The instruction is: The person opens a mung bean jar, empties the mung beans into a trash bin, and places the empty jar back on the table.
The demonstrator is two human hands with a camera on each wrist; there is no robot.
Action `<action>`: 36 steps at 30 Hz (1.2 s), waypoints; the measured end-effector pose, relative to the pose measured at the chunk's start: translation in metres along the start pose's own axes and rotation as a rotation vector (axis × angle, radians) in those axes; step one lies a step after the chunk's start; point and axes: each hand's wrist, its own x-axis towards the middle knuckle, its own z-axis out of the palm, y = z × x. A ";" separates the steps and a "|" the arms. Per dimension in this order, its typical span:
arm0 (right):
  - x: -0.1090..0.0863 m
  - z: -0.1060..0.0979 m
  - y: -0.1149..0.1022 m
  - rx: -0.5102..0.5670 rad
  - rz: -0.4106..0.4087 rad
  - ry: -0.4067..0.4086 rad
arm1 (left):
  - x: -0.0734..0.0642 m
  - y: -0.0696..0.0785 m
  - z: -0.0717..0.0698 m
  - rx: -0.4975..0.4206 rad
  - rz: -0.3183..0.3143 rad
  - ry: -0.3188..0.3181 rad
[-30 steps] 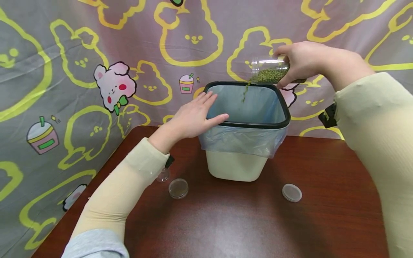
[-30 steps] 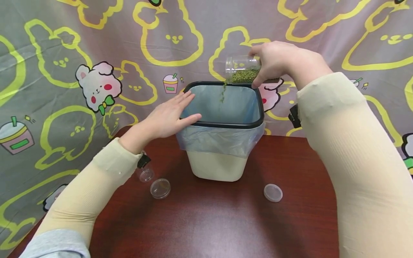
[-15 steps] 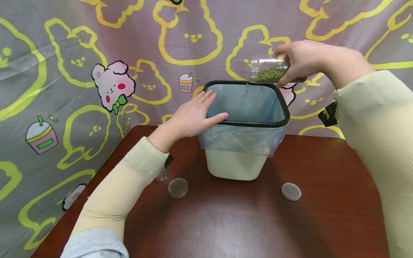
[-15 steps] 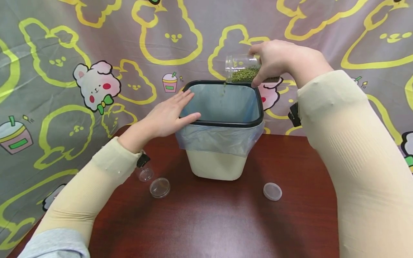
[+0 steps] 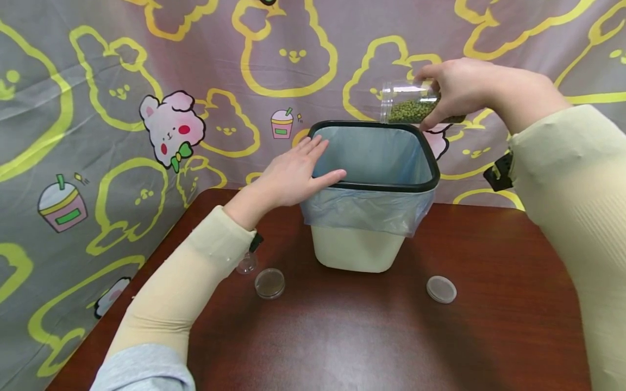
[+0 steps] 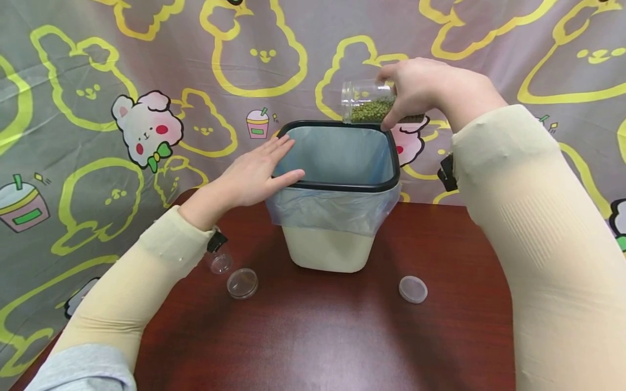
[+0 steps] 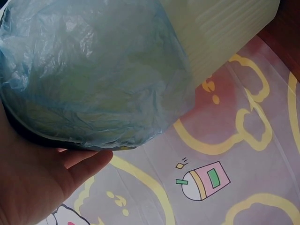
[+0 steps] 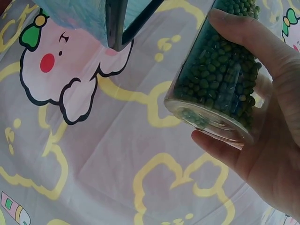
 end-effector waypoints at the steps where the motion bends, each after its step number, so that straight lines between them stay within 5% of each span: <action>1: 0.000 0.000 0.000 -0.001 0.000 0.000 | 0.000 0.000 0.000 0.000 -0.001 -0.002; 36: 0.001 -0.001 -0.001 0.015 0.004 0.013 | 0.002 -0.001 0.002 0.002 -0.001 0.006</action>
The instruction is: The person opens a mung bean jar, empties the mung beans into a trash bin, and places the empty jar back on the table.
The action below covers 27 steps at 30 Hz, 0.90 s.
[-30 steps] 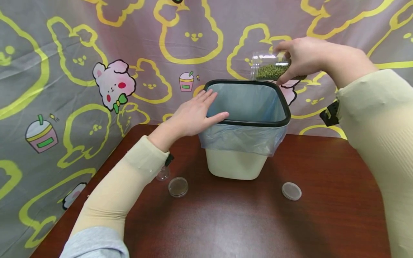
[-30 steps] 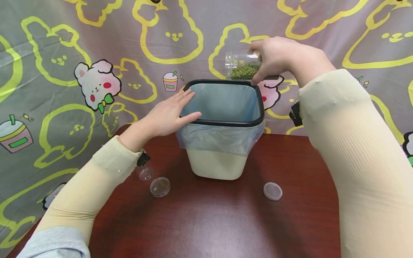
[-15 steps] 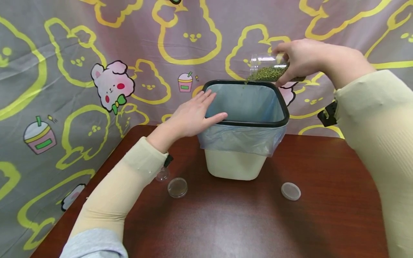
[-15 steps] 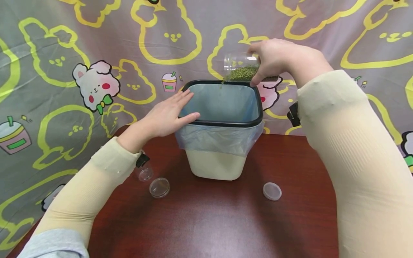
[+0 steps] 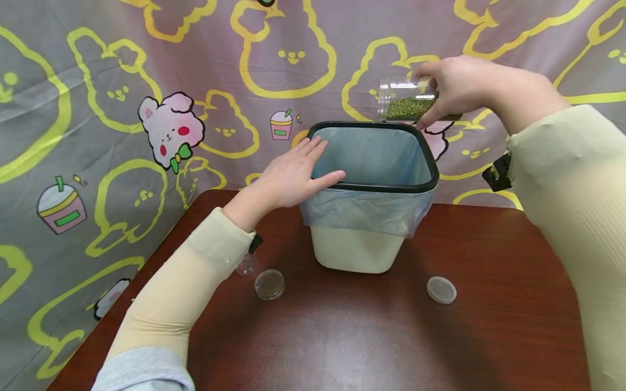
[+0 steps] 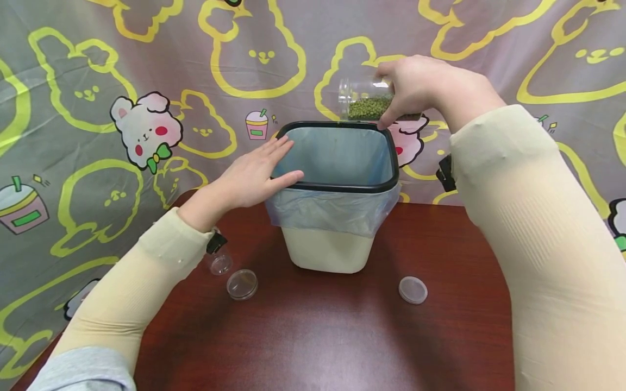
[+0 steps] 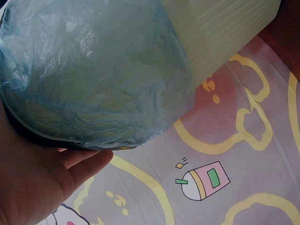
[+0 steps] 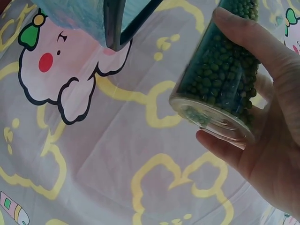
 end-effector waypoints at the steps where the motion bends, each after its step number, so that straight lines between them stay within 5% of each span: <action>1: 0.000 0.000 0.000 0.003 0.000 0.010 | 0.000 0.000 0.000 -0.001 0.000 0.001; 27: -0.004 -0.003 -0.004 -0.045 -0.006 -0.003 | -0.002 0.002 -0.003 -0.004 0.009 -0.007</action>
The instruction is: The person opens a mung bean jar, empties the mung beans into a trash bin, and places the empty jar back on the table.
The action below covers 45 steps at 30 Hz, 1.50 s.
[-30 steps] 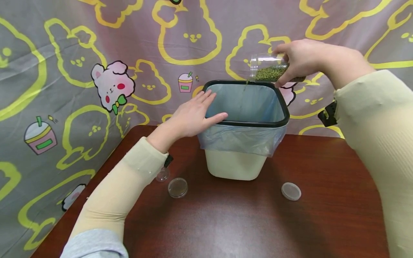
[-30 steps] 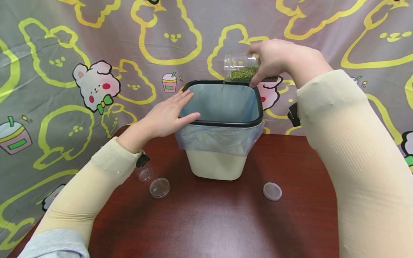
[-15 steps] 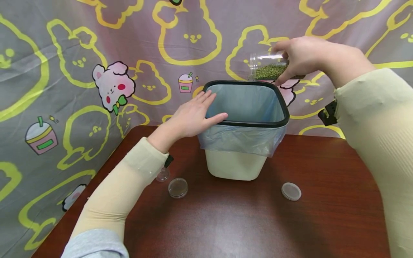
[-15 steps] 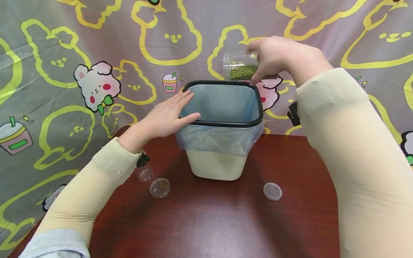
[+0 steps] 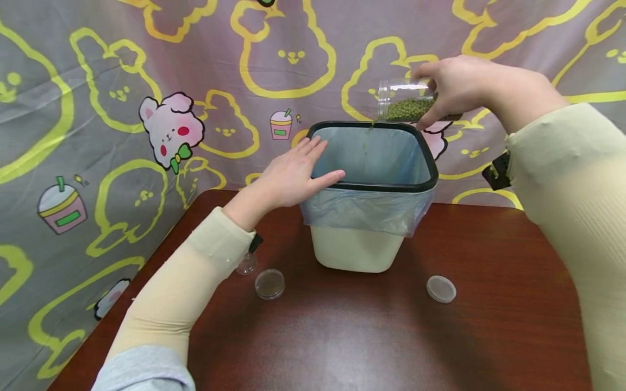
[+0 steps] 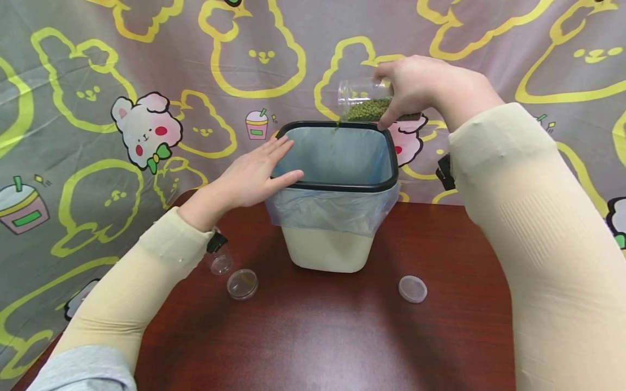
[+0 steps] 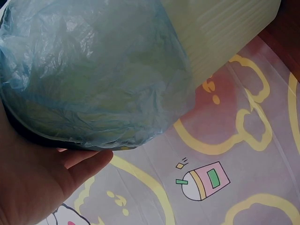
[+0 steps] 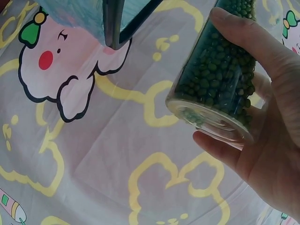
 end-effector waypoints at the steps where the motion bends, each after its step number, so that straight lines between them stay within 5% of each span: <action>1: 0.000 0.000 0.000 0.001 0.000 0.000 | 0.000 0.000 0.000 0.001 -0.002 -0.002; 45: -0.001 -0.005 0.004 -0.019 -0.004 0.009 | 0.001 -0.002 0.000 0.002 -0.004 -0.009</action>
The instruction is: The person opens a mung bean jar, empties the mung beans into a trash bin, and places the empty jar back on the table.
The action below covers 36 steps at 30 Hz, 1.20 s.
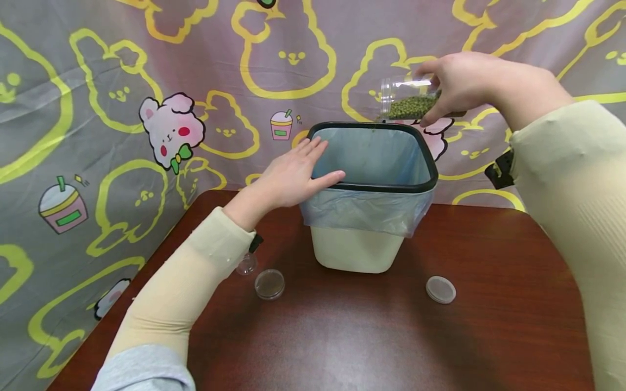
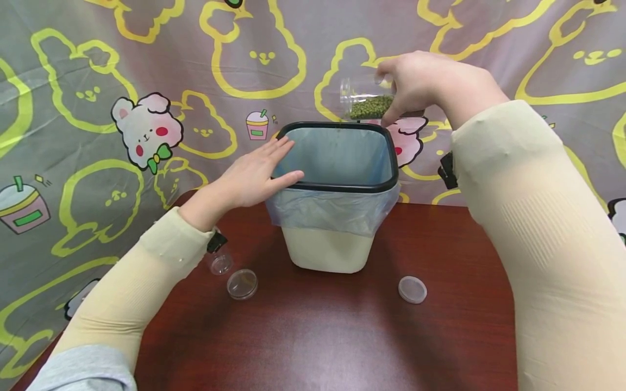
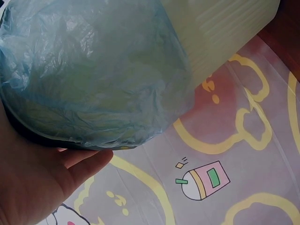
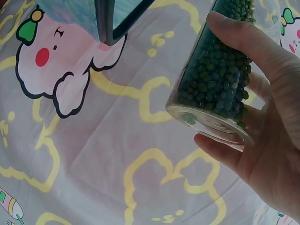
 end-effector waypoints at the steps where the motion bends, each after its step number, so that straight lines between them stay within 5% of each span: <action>1: 0.000 0.000 0.000 0.001 0.001 0.001 | 0.000 0.000 0.000 -0.001 0.000 0.000; 13: 0.001 0.007 -0.005 -0.007 0.021 -0.079 | 0.000 0.000 0.002 -0.006 -0.006 0.004; 36: 0.002 0.006 -0.002 0.026 0.010 -0.031 | 0.000 0.000 0.001 -0.009 -0.006 0.008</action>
